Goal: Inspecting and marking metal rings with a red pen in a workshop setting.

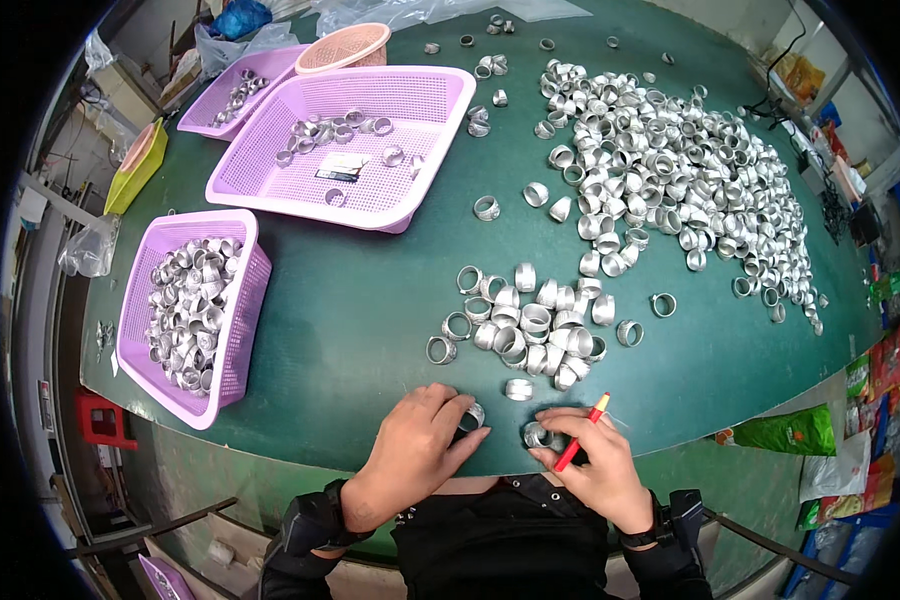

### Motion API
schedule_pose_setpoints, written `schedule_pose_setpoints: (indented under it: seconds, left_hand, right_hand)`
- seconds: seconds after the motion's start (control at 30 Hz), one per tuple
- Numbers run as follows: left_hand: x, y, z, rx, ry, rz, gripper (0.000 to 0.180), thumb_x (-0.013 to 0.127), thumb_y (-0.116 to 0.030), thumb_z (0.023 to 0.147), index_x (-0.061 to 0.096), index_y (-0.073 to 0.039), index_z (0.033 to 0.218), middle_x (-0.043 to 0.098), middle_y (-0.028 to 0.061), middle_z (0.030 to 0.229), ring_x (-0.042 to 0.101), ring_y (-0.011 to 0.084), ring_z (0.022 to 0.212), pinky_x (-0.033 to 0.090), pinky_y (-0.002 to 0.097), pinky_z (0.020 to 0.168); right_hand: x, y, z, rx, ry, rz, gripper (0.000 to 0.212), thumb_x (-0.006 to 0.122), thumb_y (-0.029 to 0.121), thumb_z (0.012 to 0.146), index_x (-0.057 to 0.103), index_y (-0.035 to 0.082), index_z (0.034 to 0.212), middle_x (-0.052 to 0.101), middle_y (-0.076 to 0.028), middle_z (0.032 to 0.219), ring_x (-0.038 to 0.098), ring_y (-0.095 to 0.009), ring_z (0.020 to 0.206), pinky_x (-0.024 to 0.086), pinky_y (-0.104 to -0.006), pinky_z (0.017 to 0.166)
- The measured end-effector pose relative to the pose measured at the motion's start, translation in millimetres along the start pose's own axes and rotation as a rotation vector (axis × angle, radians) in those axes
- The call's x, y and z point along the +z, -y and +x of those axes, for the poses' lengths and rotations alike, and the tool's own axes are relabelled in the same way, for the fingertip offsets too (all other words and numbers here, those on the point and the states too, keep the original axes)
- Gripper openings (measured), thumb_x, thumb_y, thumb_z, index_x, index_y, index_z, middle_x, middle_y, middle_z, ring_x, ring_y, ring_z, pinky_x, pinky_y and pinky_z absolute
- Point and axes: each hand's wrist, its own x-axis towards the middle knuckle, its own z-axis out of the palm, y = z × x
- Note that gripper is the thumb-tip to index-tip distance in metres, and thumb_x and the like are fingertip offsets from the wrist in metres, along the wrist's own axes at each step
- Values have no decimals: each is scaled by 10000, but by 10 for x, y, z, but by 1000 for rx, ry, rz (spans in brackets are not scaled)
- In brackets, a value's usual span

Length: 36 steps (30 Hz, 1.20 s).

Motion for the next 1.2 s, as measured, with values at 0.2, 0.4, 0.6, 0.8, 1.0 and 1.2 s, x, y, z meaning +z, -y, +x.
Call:
schedule_pose_setpoints:
  seconds: [0.2,0.4,0.6,0.8,1.0,1.2]
  left_hand:
    - [-140,-235,-42,3,-29,-549,308,676,-20,621,554,-6,903,537,105,916,549,217,823,455,286,686]
    - [-37,-263,-60,-19,-76,-754,345,682,13,602,551,-10,921,540,104,931,545,208,859,455,282,723]
    - [36,-284,-113,-305,31,-1470,318,624,13,686,533,10,990,493,83,1031,508,143,911,436,272,767]
    - [46,-292,-140,-500,155,-1732,282,569,-9,744,514,25,1019,493,98,1040,508,151,915,423,273,791]
    - [-1,-356,-141,-424,-24,-1327,286,619,6,691,527,23,962,528,92,978,541,143,844,442,260,733]
    - [18,-379,-117,-152,-172,-627,335,700,-11,592,565,-8,899,516,81,832,514,137,683,442,234,586]
  right_hand:
    - [118,89,-72,73,-170,782,308,635,-37,666,471,3,924,547,-149,958,514,-188,943,456,-295,756]
    - [88,110,-51,-61,-128,573,282,639,-25,667,491,1,905,526,-199,1014,529,-254,948,456,-331,758]
    - [170,159,-101,105,-220,1031,268,604,93,738,479,12,961,541,-148,994,526,-203,943,416,-310,798]
    - [193,194,-141,323,-225,1168,316,549,265,776,460,25,962,515,-151,942,520,-245,886,408,-352,774]
    - [135,251,-114,270,-213,1045,261,563,7,753,437,0,981,470,-144,1037,506,-168,930,434,-274,795]
    - [105,241,-76,120,-250,467,310,678,-9,623,509,-6,884,499,-145,943,558,-166,789,493,-245,638]
